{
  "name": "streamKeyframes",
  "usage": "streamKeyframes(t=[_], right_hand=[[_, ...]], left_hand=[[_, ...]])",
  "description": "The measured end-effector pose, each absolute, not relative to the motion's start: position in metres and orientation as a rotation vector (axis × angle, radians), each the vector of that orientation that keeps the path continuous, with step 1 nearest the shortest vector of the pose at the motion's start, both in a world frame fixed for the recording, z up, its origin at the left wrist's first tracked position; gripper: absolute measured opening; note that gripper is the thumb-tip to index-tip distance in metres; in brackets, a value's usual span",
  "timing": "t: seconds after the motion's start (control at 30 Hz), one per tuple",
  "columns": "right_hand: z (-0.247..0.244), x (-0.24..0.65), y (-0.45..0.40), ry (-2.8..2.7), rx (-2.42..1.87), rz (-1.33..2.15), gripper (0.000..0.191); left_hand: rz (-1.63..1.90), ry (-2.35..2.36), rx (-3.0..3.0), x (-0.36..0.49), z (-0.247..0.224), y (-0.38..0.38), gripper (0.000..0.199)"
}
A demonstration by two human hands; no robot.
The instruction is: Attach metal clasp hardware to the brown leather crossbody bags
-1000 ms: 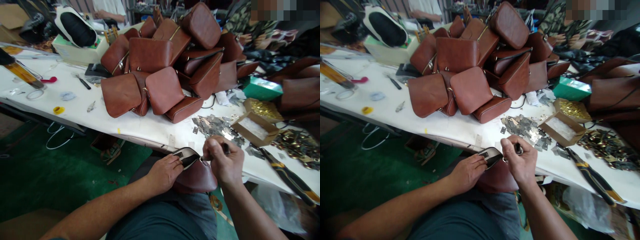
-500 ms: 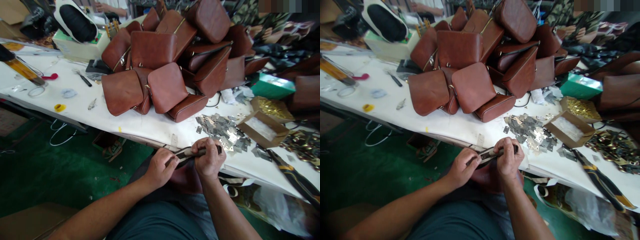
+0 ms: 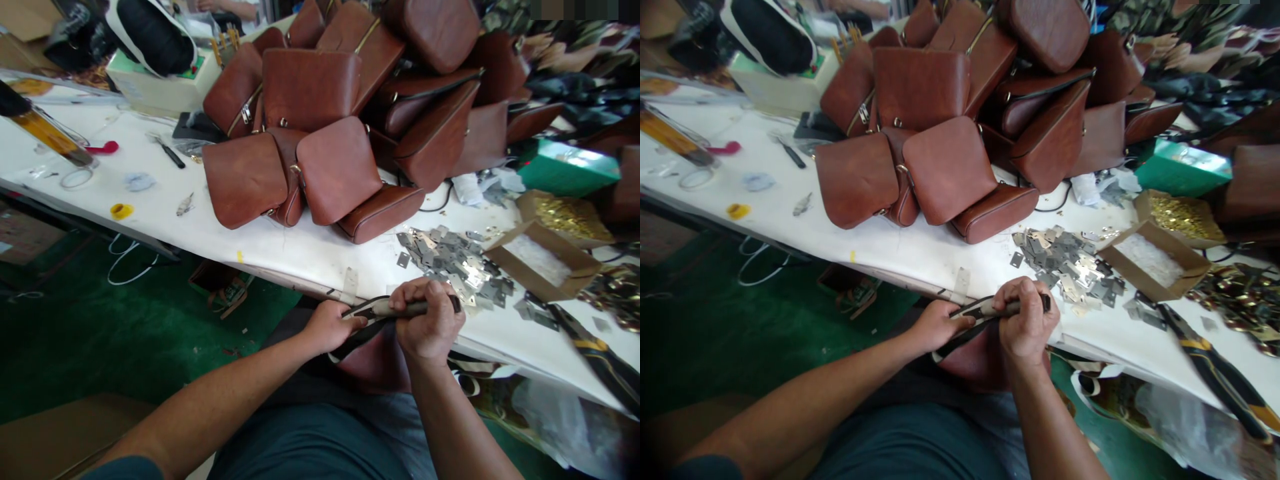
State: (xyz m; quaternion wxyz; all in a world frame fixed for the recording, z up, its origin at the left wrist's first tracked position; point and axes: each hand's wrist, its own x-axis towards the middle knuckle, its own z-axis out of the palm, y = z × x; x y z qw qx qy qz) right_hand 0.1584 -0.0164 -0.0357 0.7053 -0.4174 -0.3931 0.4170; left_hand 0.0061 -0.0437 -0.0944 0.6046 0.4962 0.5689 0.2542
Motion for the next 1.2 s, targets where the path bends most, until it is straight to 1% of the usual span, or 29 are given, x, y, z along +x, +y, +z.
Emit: streamKeyframes(t=[0.33, 0.47, 0.6, 0.73, 1.0, 1.2], right_hand=[[-0.043, 0.166, -0.006, -0.752, -0.852, 0.964, 0.031], [-0.042, 0.167, -0.002, -0.69, -0.87, 0.994, 0.034], [-0.04, 0.168, 0.0, -0.675, -0.894, 1.038, 0.037], [-0.04, 0.165, -0.002, -0.671, -0.872, 1.058, 0.033], [-0.038, 0.155, -0.026, -1.133, -0.904, 0.971, 0.031], [-0.015, 0.151, -0.022, -1.094, -0.792, 0.846, 0.028]], left_hand=[[0.616, 1.308, 0.875, 0.022, -0.098, -0.044, 0.038], [0.615, 1.278, 0.852, 0.02, -0.098, -0.044, 0.04], [0.608, 1.222, 0.829, 0.018, -0.094, -0.044, 0.05], [0.59, 1.186, 0.824, 0.017, -0.091, -0.044, 0.057], [0.62, 1.256, 0.957, 0.018, -0.087, -0.044, 0.046], [0.623, 1.302, 1.059, 0.018, -0.089, -0.044, 0.043]])
